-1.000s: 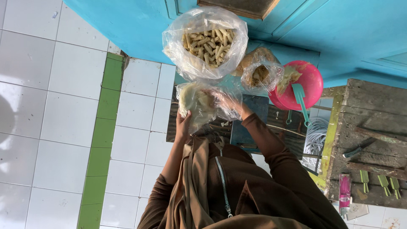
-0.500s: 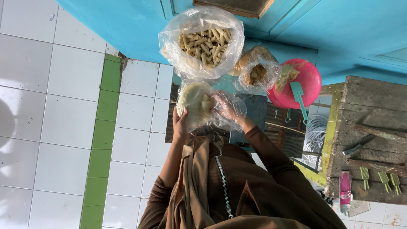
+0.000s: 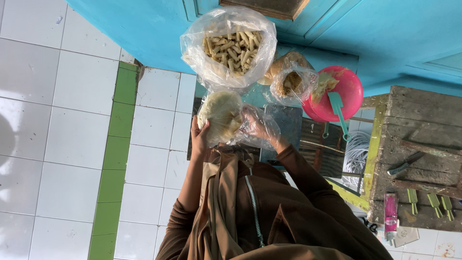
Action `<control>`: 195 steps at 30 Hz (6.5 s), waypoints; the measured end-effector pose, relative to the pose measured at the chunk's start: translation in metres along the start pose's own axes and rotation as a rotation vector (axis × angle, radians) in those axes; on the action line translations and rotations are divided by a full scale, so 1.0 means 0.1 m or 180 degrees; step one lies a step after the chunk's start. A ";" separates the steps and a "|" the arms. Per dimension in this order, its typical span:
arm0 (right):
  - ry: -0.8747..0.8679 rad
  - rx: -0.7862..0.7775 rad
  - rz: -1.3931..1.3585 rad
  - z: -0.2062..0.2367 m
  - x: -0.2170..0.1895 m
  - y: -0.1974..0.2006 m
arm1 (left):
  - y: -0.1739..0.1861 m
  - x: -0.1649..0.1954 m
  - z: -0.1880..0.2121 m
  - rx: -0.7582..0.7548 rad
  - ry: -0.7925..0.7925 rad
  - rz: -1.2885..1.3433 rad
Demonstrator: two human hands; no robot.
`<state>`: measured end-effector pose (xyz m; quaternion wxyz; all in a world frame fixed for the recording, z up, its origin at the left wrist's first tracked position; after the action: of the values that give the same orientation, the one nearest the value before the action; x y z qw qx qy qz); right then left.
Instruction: The person unwraps a stack of thin pastry sheets from plastic wrap, folds the sheets into smaller pieces, and arranges the folded pieces on a small cutting board. They use a small plastic spatula to scoop filling from a pink plate and place it onto the folded wrappers while working through the stack.
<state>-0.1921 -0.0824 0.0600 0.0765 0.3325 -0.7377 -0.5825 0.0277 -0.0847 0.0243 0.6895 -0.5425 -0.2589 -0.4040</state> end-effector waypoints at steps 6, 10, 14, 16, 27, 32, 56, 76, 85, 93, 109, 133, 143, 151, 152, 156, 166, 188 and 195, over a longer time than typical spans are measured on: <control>-0.0922 -0.0224 -0.1268 0.00 0.05 -0.02 | 0.04 0.02 -0.03 0.0004 -0.0013 0.0060; -0.0604 0.0136 -0.1371 0.02 -0.02 0.06 | 0.03 0.05 -0.04 -0.0055 -0.0023 -0.0031; -0.0825 -0.0159 -0.1389 0.09 0.08 -0.08 | -0.03 0.15 -0.04 -0.0255 -0.0020 -0.0414; -0.0728 -0.0027 -0.1354 0.14 0.08 -0.13 | -0.07 0.18 -0.04 -0.0252 0.0068 -0.0559; -0.0571 0.0255 -0.0951 0.33 -0.01 -0.32 | -0.22 0.31 -0.01 -0.0333 -0.0010 -0.0843; -0.0686 -0.0048 -0.1252 0.28 0.08 -0.31 | -0.20 0.29 -0.02 -0.0446 0.0018 -0.1093; -0.3234 0.0446 -0.3465 0.63 0.65 -0.38 | 0.50 0.12 -0.07 0.0884 -0.0567 0.0016; -0.1492 0.1223 -0.0979 0.09 0.14 0.33 | 0.64 0.77 0.55 0.1765 -0.1401 -0.0099; -0.3682 0.0258 -0.6427 -0.29 -0.17 -0.68 | -0.13 0.20 0.40 0.0776 0.0031 0.1481; -0.3519 0.0697 -0.7985 -0.21 -0.38 -1.07 | -0.11 -0.31 -0.03 0.0703 0.0118 0.1538; -0.2630 0.1346 -0.2152 0.48 0.51 -0.10 | 0.30 0.12 -0.19 0.1994 -0.1332 -0.3393; -0.3204 0.0991 -0.4627 1.01 1.22 -0.27 | -1.50 -1.38 -0.46 -0.0177 -0.0344 -0.3031; -0.3406 0.0819 -0.4275 1.33 1.37 -0.12 | -1.75 -1.64 -0.11 -0.0120 -0.1137 -0.3296; -0.3357 0.1283 -0.4410 1.52 1.46 -0.24 | -1.78 -1.72 -0.06 -0.0400 -0.0965 -0.2945; -0.3334 0.1359 -0.4387 1.54 1.45 -0.23 | -1.78 -1.75 -0.05 -0.0453 -0.0773 -0.2791; -0.3326 0.1372 -0.4090 1.63 1.40 -0.20 | -1.83 -1.63 0.02 -0.0514 -0.0967 -0.2789; -0.3233 0.2368 -0.4716 1.98 1.29 -0.11 | -1.63 -2.01 0.13 -0.0454 -0.0217 -0.1245; -0.2116 0.1340 -0.2585 1.26 0.47 0.59 | -1.39 -1.89 0.19 -0.1044 0.1306 0.0840; -0.1844 0.1475 -0.1389 1.34 0.65 0.71 | -1.46 -1.61 0.04 -0.1048 0.0869 0.0643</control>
<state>-0.3372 -0.0041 0.0649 -0.3355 0.3119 -0.7525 -0.4732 -0.1811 -0.0487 -0.0243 0.6572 -0.6111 -0.0383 -0.4394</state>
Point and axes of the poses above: each hand's wrist, its own z-axis away from the middle knuckle, its own y-axis out of the back of the hand, x = y × z, the point moved 8 cm from there along -z, towards the middle knuckle
